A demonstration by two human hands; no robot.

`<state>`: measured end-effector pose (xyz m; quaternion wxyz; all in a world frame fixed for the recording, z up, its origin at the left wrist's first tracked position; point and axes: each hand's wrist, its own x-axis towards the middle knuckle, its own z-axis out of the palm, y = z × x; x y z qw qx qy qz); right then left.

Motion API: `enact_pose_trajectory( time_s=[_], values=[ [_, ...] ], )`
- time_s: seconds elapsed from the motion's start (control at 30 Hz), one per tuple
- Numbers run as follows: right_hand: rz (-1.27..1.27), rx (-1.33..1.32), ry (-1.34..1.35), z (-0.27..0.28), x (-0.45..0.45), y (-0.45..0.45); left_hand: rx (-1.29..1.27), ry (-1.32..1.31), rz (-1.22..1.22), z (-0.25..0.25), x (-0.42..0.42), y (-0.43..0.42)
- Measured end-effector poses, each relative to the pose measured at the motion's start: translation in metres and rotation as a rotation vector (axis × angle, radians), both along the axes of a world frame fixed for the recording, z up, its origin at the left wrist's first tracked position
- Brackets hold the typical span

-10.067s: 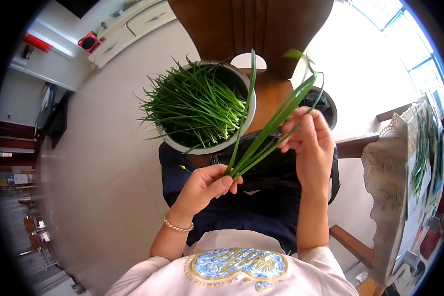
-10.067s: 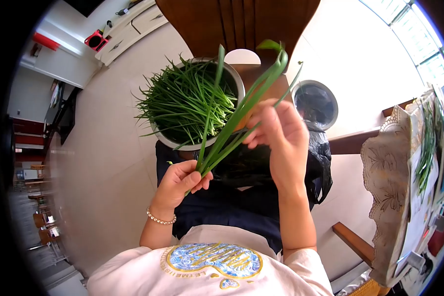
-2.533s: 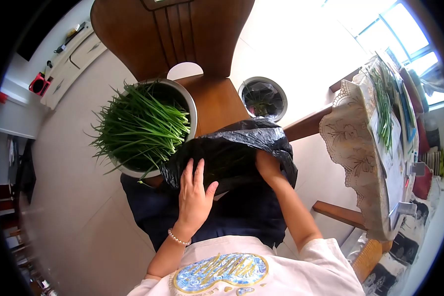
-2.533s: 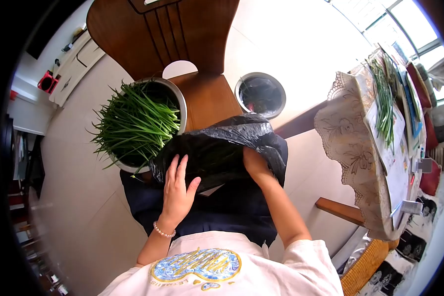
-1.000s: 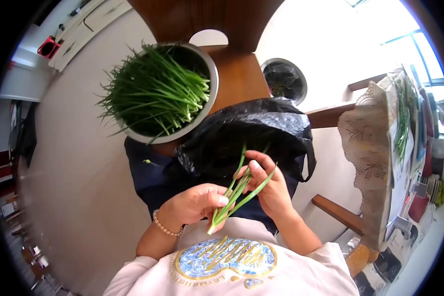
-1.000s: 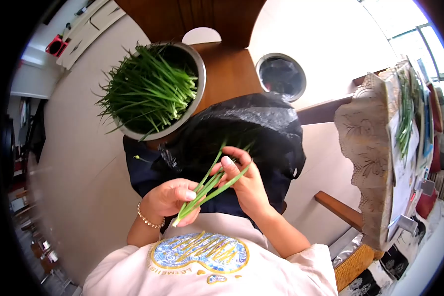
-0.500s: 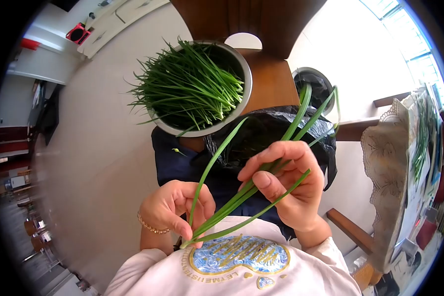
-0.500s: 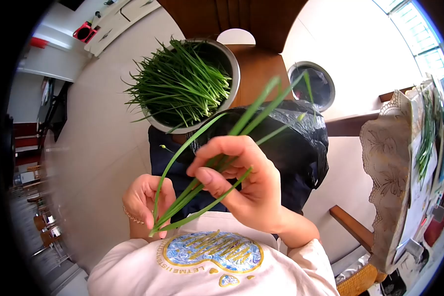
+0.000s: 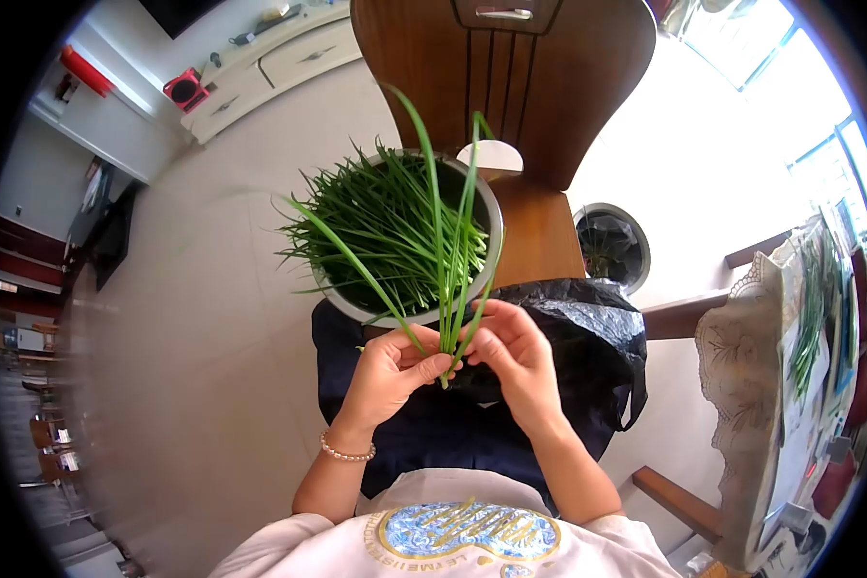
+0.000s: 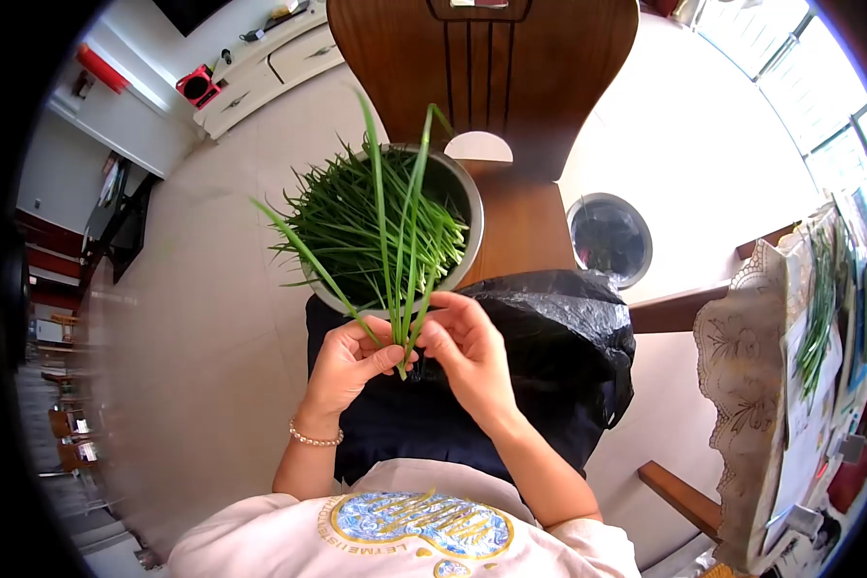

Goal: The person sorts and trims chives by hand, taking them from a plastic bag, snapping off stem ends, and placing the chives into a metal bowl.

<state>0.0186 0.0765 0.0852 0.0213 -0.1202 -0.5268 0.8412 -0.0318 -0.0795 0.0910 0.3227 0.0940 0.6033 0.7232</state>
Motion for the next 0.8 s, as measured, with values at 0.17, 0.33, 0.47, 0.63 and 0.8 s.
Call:
enact_pose_trajectory(
  time_s=[0.17, 0.33, 0.47, 0.63, 0.8],
  values=[
    [0.057, -0.032, 0.017, 0.000, -0.005, -0.003, -0.009, -0.008, -0.004, -0.009, -0.001, 0.001],
    [0.064, 0.020, -0.006, -0.007, -0.008, -0.004, -0.008, -0.005, 0.000, -0.010, 0.000, 0.002],
    [0.083, 0.041, -0.034, -0.006, -0.009, -0.002, -0.003, -0.018, 0.001, -0.010, 0.001, 0.002],
    [0.048, 0.005, -0.032, -0.003, -0.011, -0.005, -0.049, -0.012, 0.014, -0.012, 0.001, 0.001],
    [0.034, -0.011, -0.039, -0.004, -0.010, -0.005, -0.074, -0.018, 0.031, -0.011, 0.002, 0.001]
  ],
)
